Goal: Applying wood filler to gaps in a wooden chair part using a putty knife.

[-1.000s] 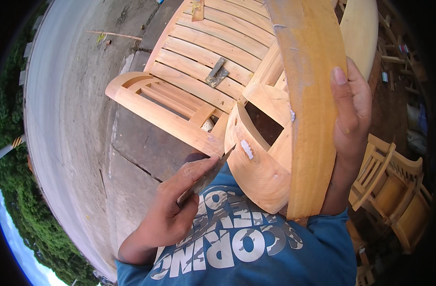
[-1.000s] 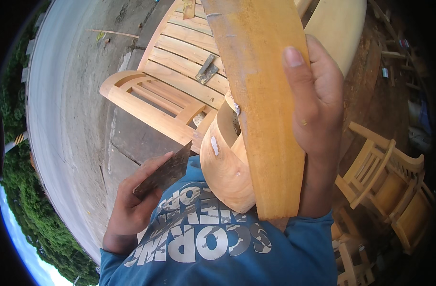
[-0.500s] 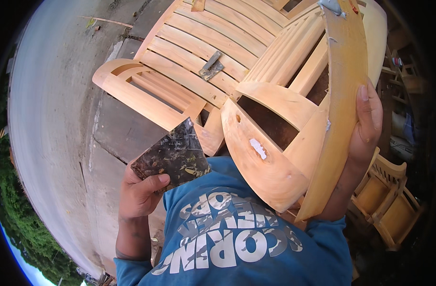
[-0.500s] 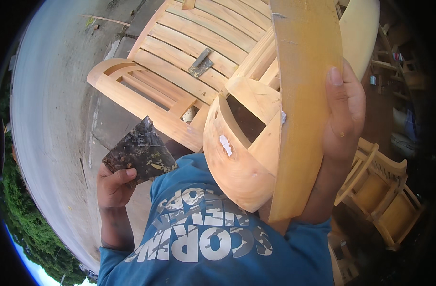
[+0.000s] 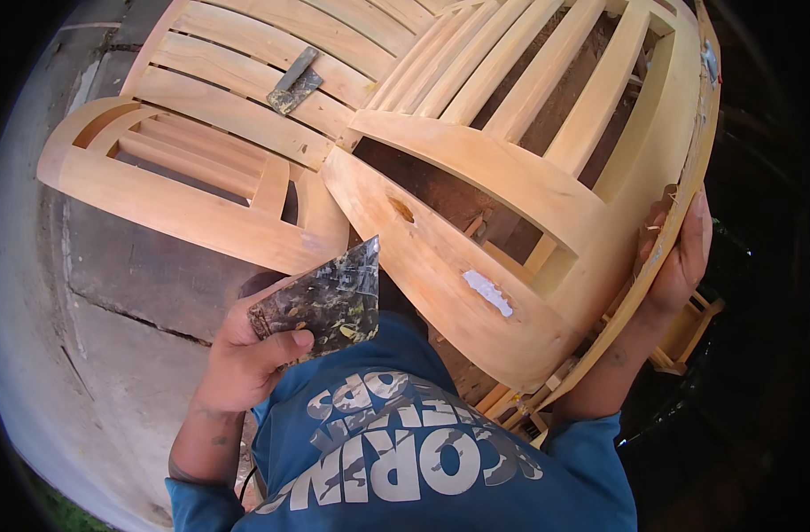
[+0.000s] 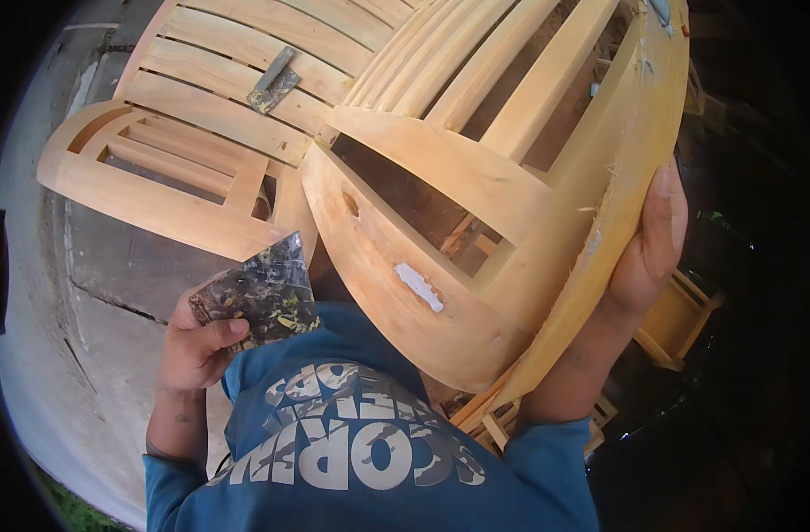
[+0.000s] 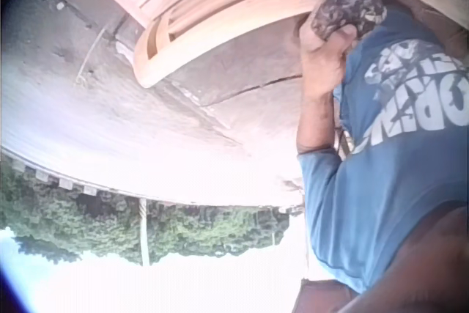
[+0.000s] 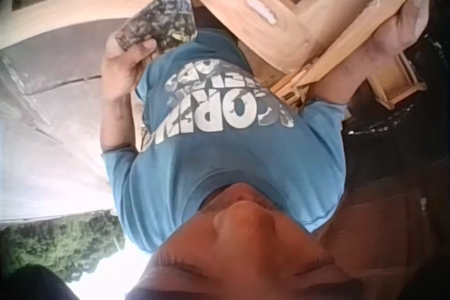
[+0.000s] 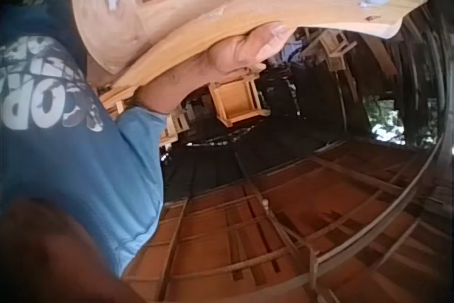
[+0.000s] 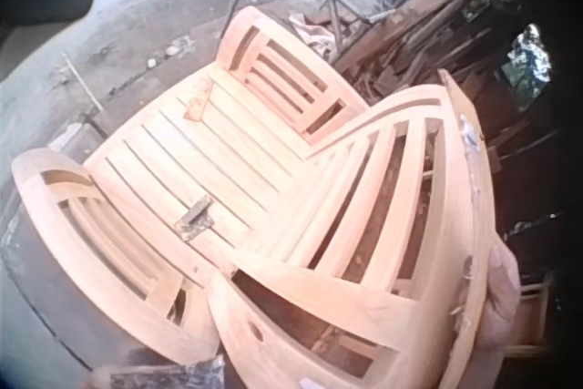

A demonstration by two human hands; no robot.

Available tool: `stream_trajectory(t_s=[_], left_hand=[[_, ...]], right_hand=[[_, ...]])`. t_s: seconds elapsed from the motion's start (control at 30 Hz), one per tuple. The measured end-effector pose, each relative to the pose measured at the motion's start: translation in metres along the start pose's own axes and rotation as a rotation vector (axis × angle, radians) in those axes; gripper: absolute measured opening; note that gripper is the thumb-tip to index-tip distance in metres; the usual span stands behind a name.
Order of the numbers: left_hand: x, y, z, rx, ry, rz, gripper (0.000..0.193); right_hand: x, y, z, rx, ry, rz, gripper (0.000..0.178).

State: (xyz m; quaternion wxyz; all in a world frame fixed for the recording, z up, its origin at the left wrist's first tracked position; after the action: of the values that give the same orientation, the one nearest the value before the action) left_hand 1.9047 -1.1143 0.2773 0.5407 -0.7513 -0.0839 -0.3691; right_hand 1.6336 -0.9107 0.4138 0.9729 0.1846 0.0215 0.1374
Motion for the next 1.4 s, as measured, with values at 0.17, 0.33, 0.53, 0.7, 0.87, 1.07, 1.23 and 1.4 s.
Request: stream_trajectory(t_s=[0.17, 0.33, 0.53, 0.7, 0.87, 1.07, 1.23, 1.4], left_hand=[[-0.013, -0.019, -0.009, -0.169, 0.102, 0.118, 0.052], [-0.023, -0.022, -0.015, -0.261, 0.132, 0.202, 0.047], [-0.03, -0.008, -0.018, -0.233, 0.159, 0.183, 0.04], [-0.029, -0.004, -0.032, -0.207, 0.068, 0.013, 0.036], [-0.016, -0.011, -0.07, -0.316, -0.109, -0.044, 0.036], [0.013, -0.087, -0.101, -0.993, -0.666, 0.145, 0.048], [0.044, -0.154, -0.096, -1.553, -1.423, 0.192, 0.055], [0.02, -0.116, -0.091, -2.016, -1.534, 0.011, 0.058]], right_hand=[[-0.003, 0.023, -0.011, -0.092, 0.001, -0.059, 0.035], [-0.002, 0.027, -0.01, -0.355, 0.009, 0.185, 0.037], [0.0, 0.032, -0.011, -0.184, 0.003, 0.072, 0.035], [0.0, 0.017, -0.009, -0.041, -0.048, -0.122, 0.036], [0.013, -0.001, 0.005, -0.035, -0.138, -0.183, 0.036], [0.03, -0.044, 0.021, -0.262, -0.179, 0.111, 0.036], [0.048, -0.071, 0.043, -0.433, -0.19, 0.141, 0.038], [0.057, -0.069, 0.062, -0.492, -0.098, 0.235, 0.038]])
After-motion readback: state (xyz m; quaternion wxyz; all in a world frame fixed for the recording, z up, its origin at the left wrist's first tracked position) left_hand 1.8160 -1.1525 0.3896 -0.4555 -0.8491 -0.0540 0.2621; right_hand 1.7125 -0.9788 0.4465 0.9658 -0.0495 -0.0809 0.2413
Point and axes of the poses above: each hand's wrist, its own x-axis away from the middle knuckle, its own y-axis out of the back of the hand, z = x × y, the point moved 4 cm from there along -x, towards the middle knuckle, and after that the axes turned 3 degrees about y, right-handed, at the moved point
